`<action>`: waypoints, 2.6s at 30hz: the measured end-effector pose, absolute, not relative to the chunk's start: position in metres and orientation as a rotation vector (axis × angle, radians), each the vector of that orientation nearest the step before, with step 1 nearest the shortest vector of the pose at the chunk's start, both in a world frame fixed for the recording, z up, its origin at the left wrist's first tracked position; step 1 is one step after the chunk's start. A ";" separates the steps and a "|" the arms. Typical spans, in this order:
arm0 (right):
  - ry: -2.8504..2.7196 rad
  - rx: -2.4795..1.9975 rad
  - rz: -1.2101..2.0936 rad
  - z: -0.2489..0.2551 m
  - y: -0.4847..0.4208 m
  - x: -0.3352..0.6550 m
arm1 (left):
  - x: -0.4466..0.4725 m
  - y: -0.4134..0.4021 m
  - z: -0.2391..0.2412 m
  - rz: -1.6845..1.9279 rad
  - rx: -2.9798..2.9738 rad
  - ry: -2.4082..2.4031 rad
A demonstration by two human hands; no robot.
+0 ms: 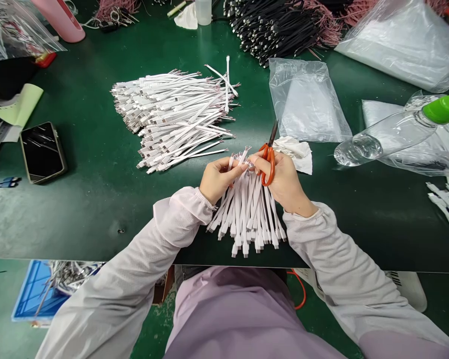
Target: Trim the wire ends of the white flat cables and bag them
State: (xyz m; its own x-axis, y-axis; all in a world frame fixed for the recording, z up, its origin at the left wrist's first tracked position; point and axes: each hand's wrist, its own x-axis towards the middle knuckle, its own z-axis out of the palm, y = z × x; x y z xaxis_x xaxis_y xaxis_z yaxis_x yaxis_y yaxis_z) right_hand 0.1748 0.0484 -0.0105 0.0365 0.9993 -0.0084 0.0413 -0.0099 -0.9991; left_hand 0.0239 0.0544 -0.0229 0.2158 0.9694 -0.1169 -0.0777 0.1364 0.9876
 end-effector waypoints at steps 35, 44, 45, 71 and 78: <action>-1.770 -1.273 0.375 -0.005 0.040 0.177 | 0.020 0.055 -0.020 0.957 1.068 1.084; -1.697 -1.252 0.352 -0.006 0.039 0.178 | 0.019 0.057 -0.023 0.909 1.120 1.066; -1.694 -1.247 0.343 -0.006 0.039 0.178 | 0.019 0.057 -0.023 0.901 1.139 1.075; -2.098 -0.932 0.118 -0.019 0.037 0.164 | -0.012 0.066 -0.014 0.668 2.268 1.569; -2.387 -0.720 0.495 -0.035 0.042 0.146 | -0.054 0.099 -0.004 0.128 2.516 2.015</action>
